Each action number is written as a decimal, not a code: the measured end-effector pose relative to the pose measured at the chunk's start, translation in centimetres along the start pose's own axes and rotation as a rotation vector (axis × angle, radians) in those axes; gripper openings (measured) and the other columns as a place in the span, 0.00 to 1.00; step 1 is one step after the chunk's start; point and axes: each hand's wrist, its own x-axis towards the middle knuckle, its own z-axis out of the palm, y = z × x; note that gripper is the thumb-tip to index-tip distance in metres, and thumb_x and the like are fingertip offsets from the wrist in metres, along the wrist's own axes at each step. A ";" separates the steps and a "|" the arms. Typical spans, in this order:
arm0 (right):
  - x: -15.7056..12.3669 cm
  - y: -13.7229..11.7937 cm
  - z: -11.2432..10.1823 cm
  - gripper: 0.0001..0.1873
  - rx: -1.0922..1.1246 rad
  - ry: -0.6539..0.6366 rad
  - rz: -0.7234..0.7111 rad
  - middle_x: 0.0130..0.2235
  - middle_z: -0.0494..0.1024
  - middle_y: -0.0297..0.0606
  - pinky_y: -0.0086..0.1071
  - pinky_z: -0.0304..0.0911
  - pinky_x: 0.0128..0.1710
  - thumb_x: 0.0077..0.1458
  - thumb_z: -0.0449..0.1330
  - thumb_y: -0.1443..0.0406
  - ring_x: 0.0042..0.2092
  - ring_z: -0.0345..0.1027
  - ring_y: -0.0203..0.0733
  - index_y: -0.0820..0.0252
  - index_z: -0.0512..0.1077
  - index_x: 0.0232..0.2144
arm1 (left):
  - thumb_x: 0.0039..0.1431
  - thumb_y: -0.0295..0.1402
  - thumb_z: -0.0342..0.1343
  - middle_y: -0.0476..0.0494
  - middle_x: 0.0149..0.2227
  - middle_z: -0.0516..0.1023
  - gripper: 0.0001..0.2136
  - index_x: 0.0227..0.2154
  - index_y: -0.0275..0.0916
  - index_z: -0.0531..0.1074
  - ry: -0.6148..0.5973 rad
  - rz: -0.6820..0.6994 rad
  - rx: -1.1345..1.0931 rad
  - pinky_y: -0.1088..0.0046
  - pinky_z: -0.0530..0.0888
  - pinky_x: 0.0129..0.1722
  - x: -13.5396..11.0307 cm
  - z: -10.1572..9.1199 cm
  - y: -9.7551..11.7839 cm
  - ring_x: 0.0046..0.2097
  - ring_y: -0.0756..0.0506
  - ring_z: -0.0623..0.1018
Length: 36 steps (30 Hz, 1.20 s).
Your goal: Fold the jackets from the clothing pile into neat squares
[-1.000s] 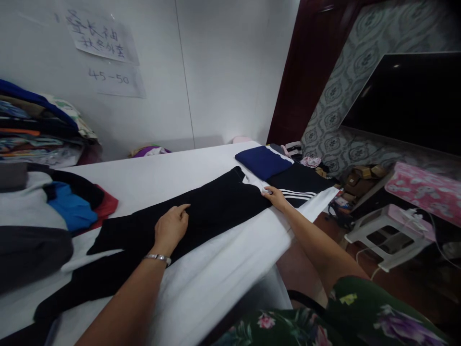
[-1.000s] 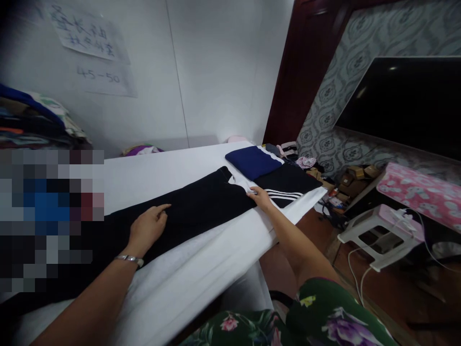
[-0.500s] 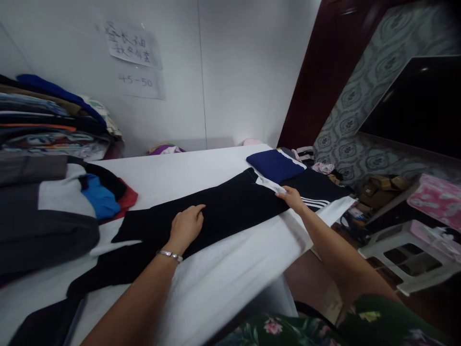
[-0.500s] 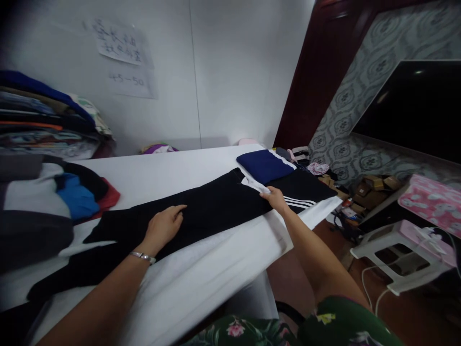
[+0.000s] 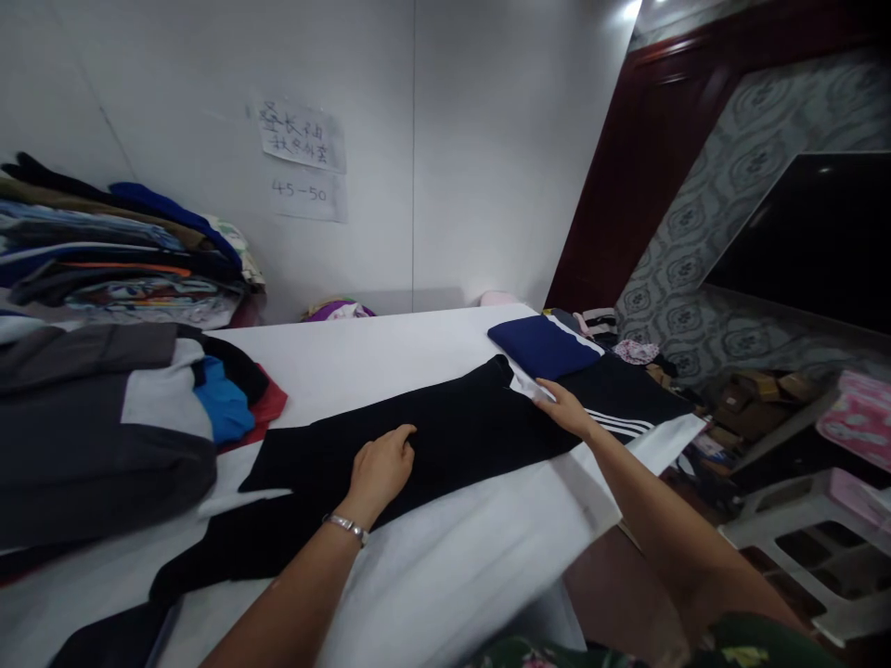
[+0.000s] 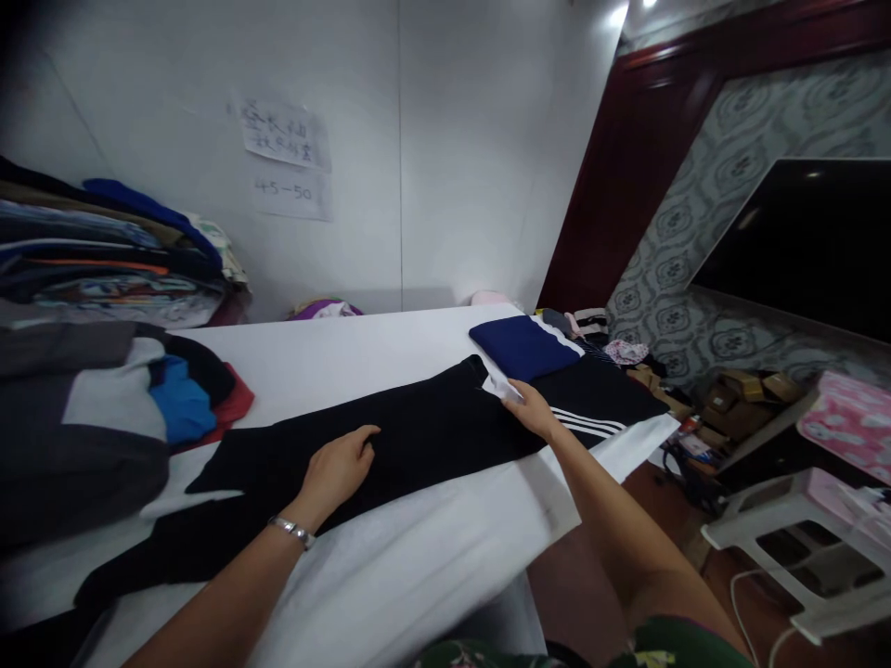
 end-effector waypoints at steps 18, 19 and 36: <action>4.8 -8.5 11.4 0.31 -0.397 -0.292 -0.196 0.66 0.54 0.41 0.61 0.36 0.62 0.63 0.41 0.46 0.68 0.37 0.53 0.50 0.59 0.62 | 0.61 0.29 0.44 0.45 0.50 0.77 0.18 0.51 0.46 0.70 0.027 -0.008 -0.097 0.63 0.67 0.52 -0.6 0.4 -0.2 0.50 0.43 0.76; 4.8 -8.2 11.3 0.31 -0.408 -0.288 -0.202 0.66 0.54 0.41 0.62 0.37 0.61 0.63 0.41 0.47 0.68 0.37 0.53 0.50 0.59 0.61 | 0.61 0.29 0.44 0.45 0.50 0.77 0.18 0.51 0.45 0.70 0.028 0.002 -0.107 0.63 0.67 0.52 -0.7 0.4 -0.2 0.50 0.43 0.76; 5.5 -5.7 11.8 0.30 -0.204 -0.161 -0.222 0.64 0.59 0.41 0.65 0.41 0.60 0.60 0.43 0.49 0.67 0.44 0.56 0.50 0.61 0.60 | 0.61 0.35 0.48 0.38 0.50 0.74 0.17 0.49 0.37 0.71 0.394 -0.406 0.031 0.68 0.66 0.54 -7.6 -7.1 -9.8 0.52 0.43 0.72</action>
